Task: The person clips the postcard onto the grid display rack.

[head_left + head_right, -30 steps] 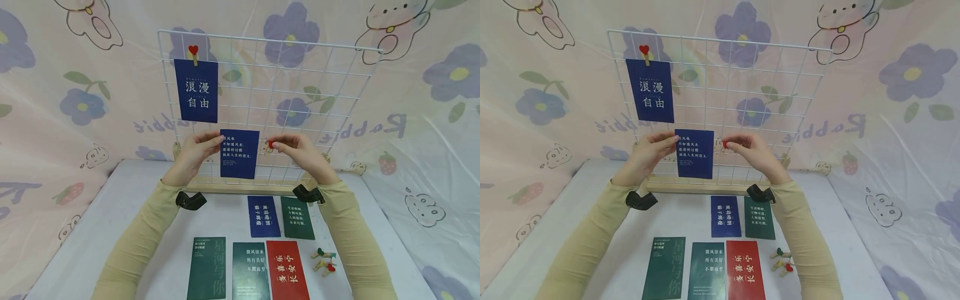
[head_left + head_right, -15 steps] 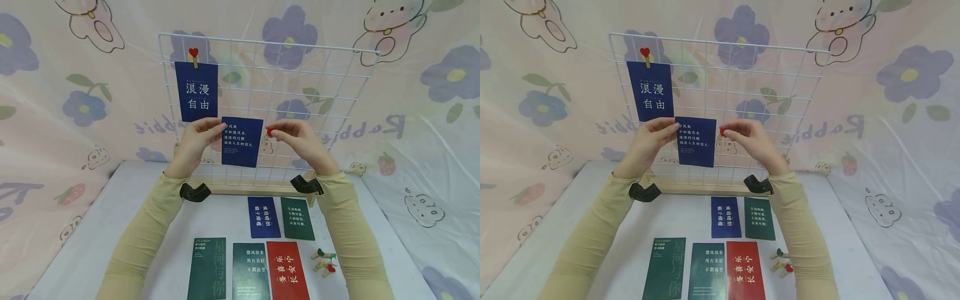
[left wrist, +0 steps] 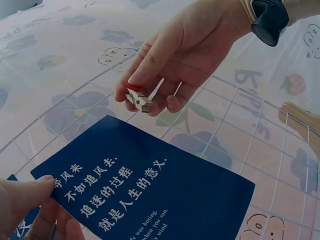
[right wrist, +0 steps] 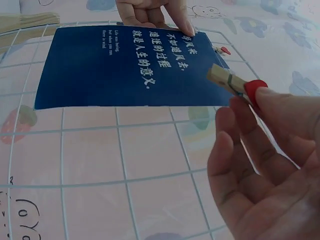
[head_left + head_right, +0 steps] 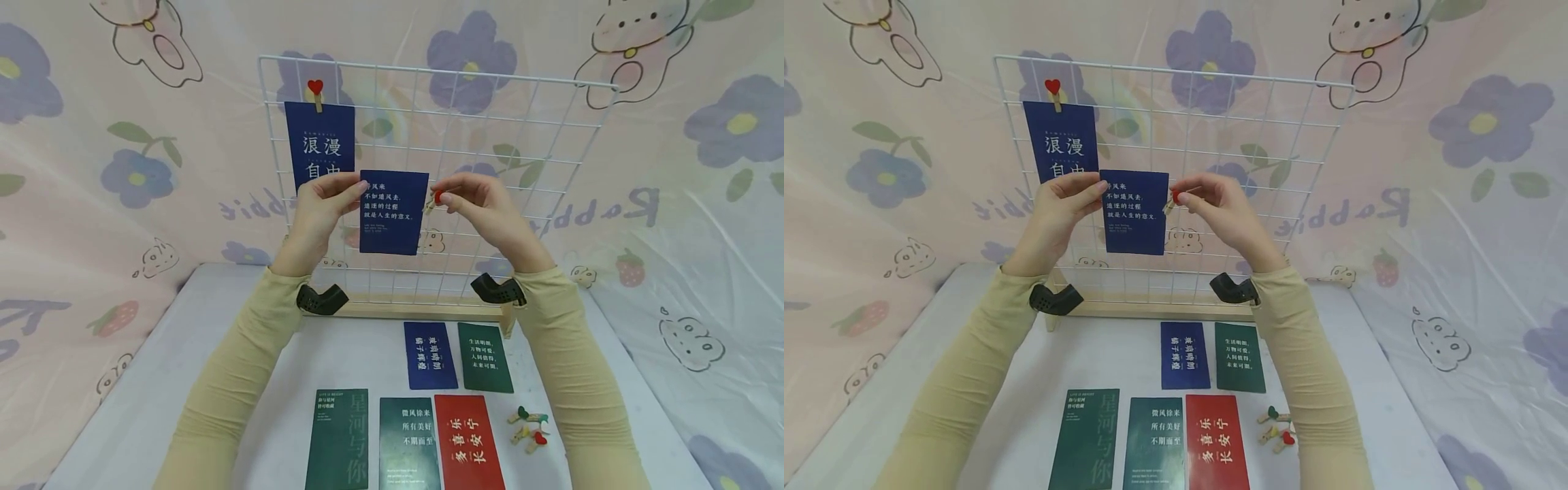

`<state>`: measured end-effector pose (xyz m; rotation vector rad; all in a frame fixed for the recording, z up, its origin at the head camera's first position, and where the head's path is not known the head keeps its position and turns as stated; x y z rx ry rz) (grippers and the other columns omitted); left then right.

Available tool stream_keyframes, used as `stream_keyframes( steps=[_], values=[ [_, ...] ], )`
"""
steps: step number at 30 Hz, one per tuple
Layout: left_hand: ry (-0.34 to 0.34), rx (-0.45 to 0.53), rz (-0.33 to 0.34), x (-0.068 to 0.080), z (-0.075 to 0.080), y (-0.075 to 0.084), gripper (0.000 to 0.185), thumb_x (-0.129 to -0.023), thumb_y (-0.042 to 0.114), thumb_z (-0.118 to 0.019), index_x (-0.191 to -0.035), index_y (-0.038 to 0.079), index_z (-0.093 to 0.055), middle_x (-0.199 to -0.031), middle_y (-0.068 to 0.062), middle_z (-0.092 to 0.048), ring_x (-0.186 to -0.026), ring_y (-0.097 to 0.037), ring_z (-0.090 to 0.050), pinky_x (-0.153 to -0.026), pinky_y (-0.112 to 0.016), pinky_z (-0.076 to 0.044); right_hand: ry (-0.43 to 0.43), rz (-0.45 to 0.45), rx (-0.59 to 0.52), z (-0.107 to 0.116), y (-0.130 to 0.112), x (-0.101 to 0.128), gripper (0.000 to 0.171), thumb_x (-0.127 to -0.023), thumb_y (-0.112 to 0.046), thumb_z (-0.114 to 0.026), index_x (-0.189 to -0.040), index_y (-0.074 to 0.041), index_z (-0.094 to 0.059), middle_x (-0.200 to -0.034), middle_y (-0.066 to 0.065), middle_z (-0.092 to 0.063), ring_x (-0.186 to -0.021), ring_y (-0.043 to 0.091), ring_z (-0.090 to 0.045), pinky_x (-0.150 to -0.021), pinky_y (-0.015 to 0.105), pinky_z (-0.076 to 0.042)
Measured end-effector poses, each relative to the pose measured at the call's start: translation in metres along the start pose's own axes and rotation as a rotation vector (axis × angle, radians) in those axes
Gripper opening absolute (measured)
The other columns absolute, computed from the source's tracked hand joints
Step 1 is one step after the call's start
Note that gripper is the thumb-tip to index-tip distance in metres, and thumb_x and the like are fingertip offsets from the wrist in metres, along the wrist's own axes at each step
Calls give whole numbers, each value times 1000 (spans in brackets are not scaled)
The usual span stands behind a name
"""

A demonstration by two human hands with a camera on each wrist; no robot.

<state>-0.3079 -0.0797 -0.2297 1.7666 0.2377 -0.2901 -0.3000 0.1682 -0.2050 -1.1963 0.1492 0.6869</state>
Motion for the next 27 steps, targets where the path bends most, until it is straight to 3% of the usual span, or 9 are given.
stream_keyframes(
  steps=[7,14,27],
  values=[
    [20,47,0,-9,-1,11,19,-85,5,-73,-103,1,-70,-91,-4,-67,-77,-14,-60,-73,-23,-53,33,-4,5,2,-7,-11,25,-96,-13,-59,-116,1,-64,-107,9,-65,-97,26,-56,-83,28,-48],
    [32,15,5,-13,-2,17,22,-85,7,-73,-106,2,-70,-95,-4,-66,-85,-15,-61,-78,-24,-53,79,20,-44,6,-10,-20,22,-95,-12,-61,-113,-2,-67,-103,9,-66,-96,24,-57,-82,27,-48],
    [34,0,-51,-21,-3,25,20,-86,7,-72,-105,2,-71,-96,-5,-65,-87,-16,-59,-81,-26,-53,142,28,-69,8,-18,-35,21,-93,-9,-63,-112,-1,-68,-97,9,-66,-94,30,-54,-78,30,-46]
  ],
)
Point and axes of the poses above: each hand's wrist, its own x-axis away from the middle knuckle, its own z-axis out of the back of the hand, y = z × x, the point moved 4 cm from there along -x, towards the middle knuckle
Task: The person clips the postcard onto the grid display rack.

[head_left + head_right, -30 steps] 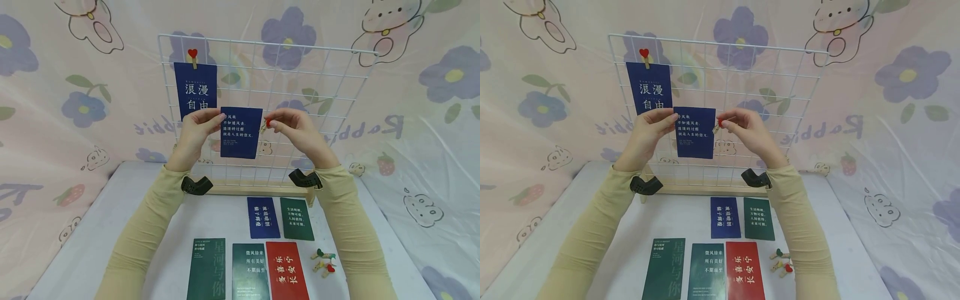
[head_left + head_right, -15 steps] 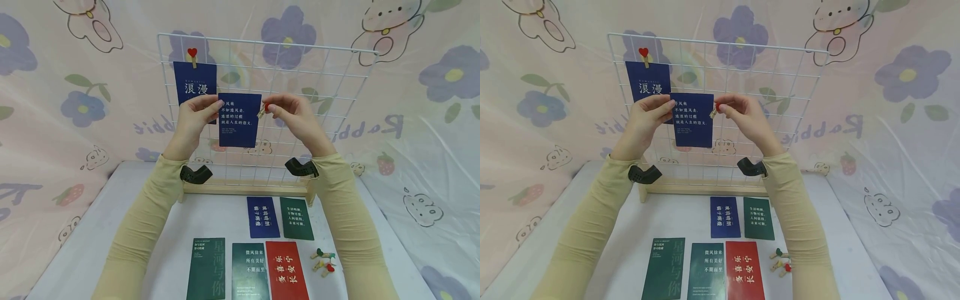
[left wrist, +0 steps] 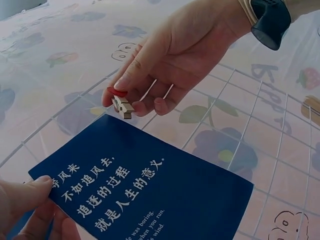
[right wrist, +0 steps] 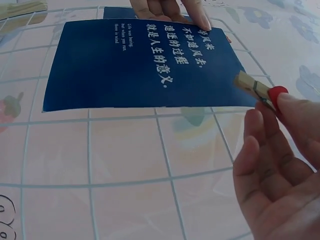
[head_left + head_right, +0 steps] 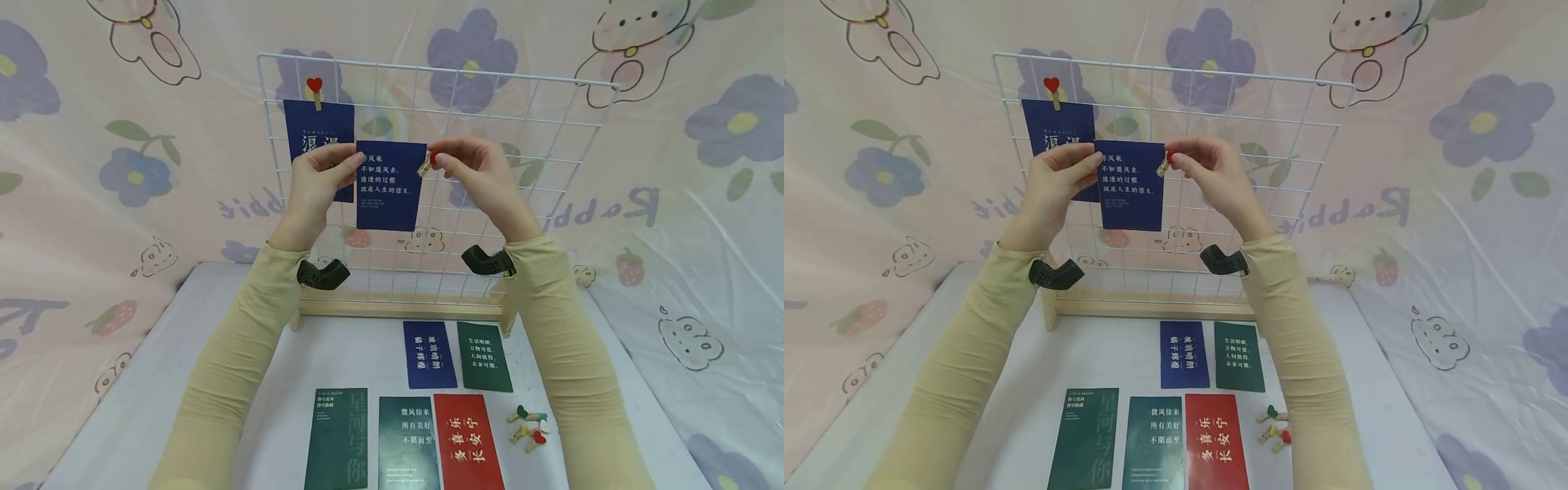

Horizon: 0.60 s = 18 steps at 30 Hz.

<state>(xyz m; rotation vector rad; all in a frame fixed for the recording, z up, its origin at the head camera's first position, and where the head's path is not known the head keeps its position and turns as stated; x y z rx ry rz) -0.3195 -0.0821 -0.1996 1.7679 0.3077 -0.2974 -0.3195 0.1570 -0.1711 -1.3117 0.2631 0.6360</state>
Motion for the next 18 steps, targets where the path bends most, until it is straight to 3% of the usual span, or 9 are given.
stream_keyframes(
  steps=[18],
  values=[
    [22,-14,-21,-13,0,5,20,-85,8,-72,-104,2,-72,-95,-4,-65,-87,-15,-59,-81,-26,-53,31,-8,50,1,-21,-22,23,-93,-12,-64,-113,-2,-68,-103,9,-67,-96,30,-54,-81,28,-46]
  ],
)
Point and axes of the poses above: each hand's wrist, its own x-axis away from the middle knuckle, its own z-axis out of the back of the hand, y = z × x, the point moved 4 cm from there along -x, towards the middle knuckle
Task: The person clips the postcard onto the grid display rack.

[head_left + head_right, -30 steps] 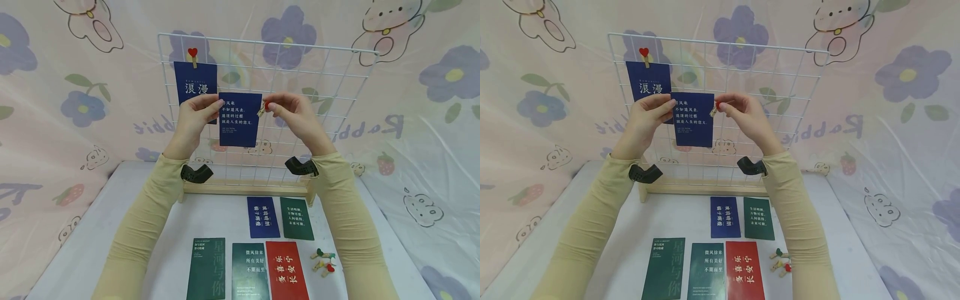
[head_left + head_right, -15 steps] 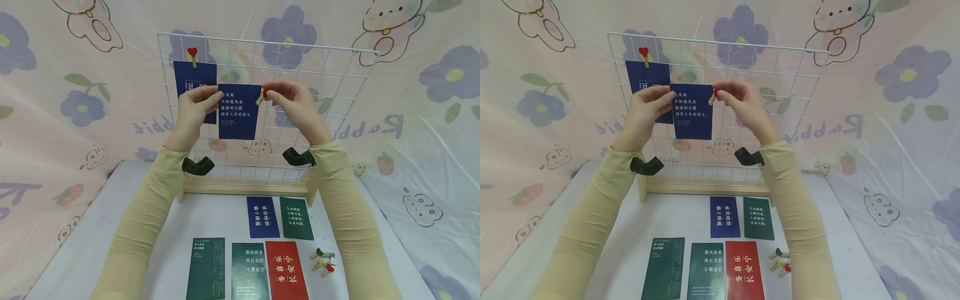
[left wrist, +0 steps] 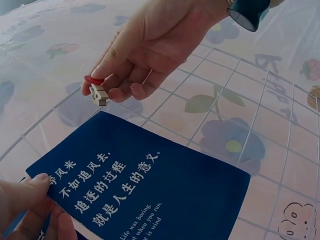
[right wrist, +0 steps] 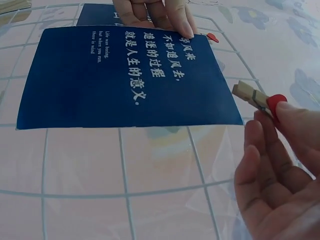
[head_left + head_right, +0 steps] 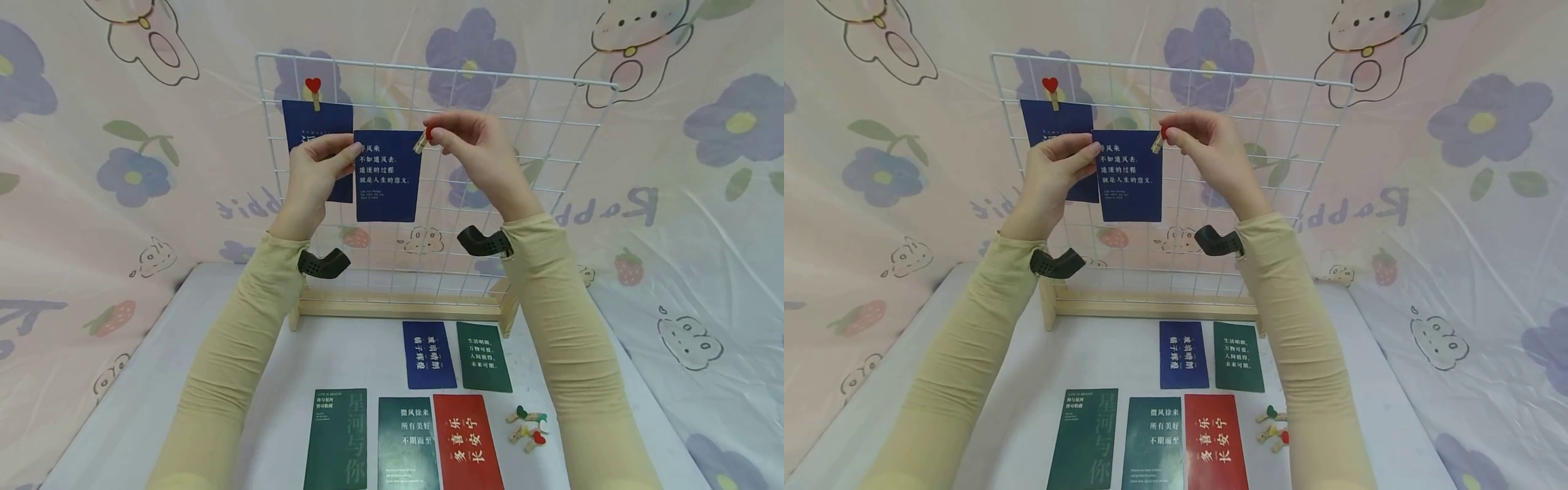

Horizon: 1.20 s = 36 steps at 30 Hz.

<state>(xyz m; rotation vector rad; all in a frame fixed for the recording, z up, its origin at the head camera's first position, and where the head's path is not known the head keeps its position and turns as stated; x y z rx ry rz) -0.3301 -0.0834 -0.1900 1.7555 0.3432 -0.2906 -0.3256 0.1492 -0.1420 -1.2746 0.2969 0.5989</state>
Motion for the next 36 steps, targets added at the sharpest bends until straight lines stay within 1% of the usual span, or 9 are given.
stream_keyframes(
  steps=[5,9,12,16,20,25,29,32,36],
  values=[
    [10,-18,-22,-4,0,4,21,-85,9,-72,-105,2,-72,-96,-4,-65,-88,-15,-60,-82,-27,-53,15,36,18,-3,-5,-7,20,-94,-9,-62,-111,0,-68,-100,10,-66,-95,29,-55,-79,28,-45],
    [17,-9,-9,-6,-1,6,21,-84,8,-73,-104,2,-72,-95,-5,-66,-88,-15,-60,-83,-26,-53,45,61,26,-4,-8,-15,19,-93,-8,-62,-109,0,-68,-97,10,-66,-92,29,-55,-74,27,-44],
    [16,-14,-9,-8,-3,8,22,-84,8,-73,-104,2,-72,-96,-5,-66,-88,-15,-60,-83,-26,-53,76,70,16,-5,-11,-19,19,-93,-7,-63,-109,2,-68,-98,9,-67,-89,27,-56,-79,28,-45],
    [18,-40,-38,-12,-6,11,21,-84,9,-73,-104,2,-72,-95,-5,-67,-87,-15,-60,-80,-26,-53,124,97,24,-7,-17,-22,19,-92,-4,-62,-108,5,-68,-97,9,-67,-84,26,-57,-84,31,-47],
    [28,-55,-59,-14,-9,13,21,-83,8,-73,-103,1,-73,-92,-5,-68,-81,-14,-60,-74,-24,-54,157,129,48,-13,-26,-20,17,-92,-1,-61,-106,6,-68,-93,7,-68,-78,24,-55,-75,27,-46],
    [44,-74,-86,-15,-11,15,20,-84,7,-73,-102,0,-73,-91,-6,-69,-71,-15,-58,-69,-23,-53,164,153,106,-23,-37,-16,16,-93,-1,-60,-104,6,-69,-93,6,-69,-72,25,-53,-68,24,-44],
    [48,-63,-80,-16,-11,15,19,-83,6,-73,-101,-1,-73,-90,-7,-69,-64,-14,-56,-65,-23,-53,183,160,159,-26,-37,-19,17,-93,-3,-61,-105,6,-69,-95,7,-69,-65,18,-49,-61,23,-37],
    [48,-48,-78,-16,-12,16,19,-83,5,-72,-102,-1,-72,-90,-7,-68,-62,-15,-56,-62,-22,-53,204,161,188,-26,-35,-22,17,-92,-4,-62,-104,5,-70,-96,7,-70,-61,14,-45,-58,24,-31],
    [58,-59,-94,-17,-12,18,20,-83,6,-73,-101,0,-73,-88,-6,-68,-65,-15,-56,-60,-21,-53,235,164,198,-29,-37,-22,17,-92,-5,-63,-104,4,-70,-96,7,-70,-60,13,-44,-57,24,-31]
  ],
)
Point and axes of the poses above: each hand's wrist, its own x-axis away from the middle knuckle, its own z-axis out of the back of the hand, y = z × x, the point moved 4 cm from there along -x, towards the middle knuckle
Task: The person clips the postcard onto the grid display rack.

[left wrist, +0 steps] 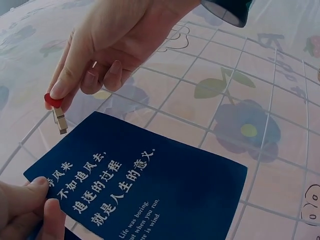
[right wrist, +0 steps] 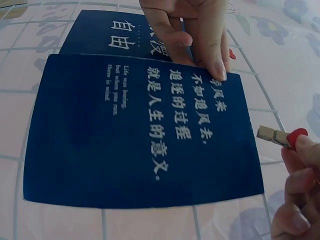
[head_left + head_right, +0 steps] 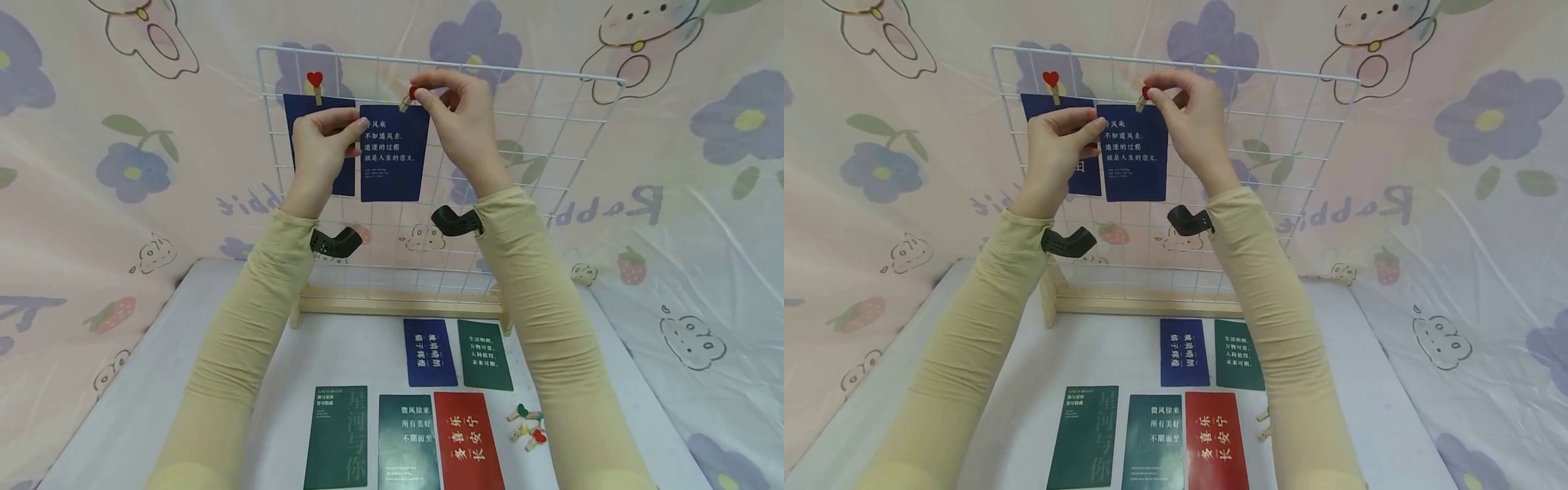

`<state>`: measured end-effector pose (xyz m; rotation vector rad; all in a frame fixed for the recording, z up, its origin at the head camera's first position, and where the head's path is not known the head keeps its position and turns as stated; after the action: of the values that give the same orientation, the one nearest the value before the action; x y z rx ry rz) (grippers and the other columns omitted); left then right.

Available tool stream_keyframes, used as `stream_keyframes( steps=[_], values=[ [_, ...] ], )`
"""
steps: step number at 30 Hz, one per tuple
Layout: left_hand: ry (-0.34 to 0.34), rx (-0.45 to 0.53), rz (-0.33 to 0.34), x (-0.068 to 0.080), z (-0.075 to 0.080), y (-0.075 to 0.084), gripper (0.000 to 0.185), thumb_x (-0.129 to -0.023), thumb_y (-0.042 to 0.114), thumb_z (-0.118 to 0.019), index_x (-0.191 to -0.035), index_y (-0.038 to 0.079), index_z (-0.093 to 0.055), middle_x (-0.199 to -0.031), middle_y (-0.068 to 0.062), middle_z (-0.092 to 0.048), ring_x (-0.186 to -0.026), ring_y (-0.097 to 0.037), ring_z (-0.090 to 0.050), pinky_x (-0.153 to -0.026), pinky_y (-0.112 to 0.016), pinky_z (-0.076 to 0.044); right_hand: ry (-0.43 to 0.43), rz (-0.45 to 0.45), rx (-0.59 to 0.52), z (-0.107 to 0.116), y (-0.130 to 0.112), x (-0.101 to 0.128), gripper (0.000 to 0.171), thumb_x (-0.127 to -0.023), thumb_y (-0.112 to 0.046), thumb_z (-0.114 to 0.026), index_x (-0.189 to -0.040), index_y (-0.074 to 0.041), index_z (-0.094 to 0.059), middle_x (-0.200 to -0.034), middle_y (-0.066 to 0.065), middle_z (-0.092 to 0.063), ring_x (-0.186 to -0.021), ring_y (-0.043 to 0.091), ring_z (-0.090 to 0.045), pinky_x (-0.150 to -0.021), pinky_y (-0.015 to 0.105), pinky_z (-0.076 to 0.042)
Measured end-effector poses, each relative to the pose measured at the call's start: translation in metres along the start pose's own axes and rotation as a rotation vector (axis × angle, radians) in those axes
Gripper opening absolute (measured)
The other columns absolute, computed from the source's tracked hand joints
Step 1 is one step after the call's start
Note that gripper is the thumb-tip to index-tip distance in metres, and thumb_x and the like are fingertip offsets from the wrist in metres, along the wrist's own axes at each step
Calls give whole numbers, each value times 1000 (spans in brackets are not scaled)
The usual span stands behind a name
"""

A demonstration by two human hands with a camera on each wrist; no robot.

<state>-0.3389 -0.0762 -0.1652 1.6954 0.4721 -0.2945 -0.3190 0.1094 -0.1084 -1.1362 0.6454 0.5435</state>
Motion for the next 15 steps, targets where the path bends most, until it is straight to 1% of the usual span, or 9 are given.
stream_keyframes(
  steps=[6,11,15],
  values=[
    [29,-57,-42,-1,-1,1,21,-82,8,-74,-101,-1,-73,-86,-7,-68,-67,-16,-58,-60,-21,-54,51,0,-10,-4,-5,4,16,-92,-6,-64,-103,4,-70,-95,7,-70,-59,12,-44,-55,23,-32],
    [51,-93,-89,-2,-2,3,21,-82,10,-75,-100,0,-73,-88,-8,-70,-68,-15,-59,-59,-21,-54,80,6,-4,-8,9,-3,18,-91,-10,-66,-103,1,-72,-96,7,-71,-60,13,-44,-55,23,-31],
    [70,-125,-116,-2,-1,3,22,-81,11,-75,-100,0,-74,-90,-9,-71,-67,-15,-60,-58,-21,-54,100,23,-3,-10,19,-10,18,-89,-15,-68,-102,-3,-73,-95,3,-71,-59,13,-42,-54,24,-28]
  ],
)
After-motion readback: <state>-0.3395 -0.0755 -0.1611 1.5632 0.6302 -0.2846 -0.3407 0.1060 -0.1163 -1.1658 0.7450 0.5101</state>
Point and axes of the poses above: each hand's wrist, its own x-axis away from the middle knuckle, its own z-axis out of the back of the hand, y = z × x, the point moved 4 cm from there along -x, towards the middle knuckle
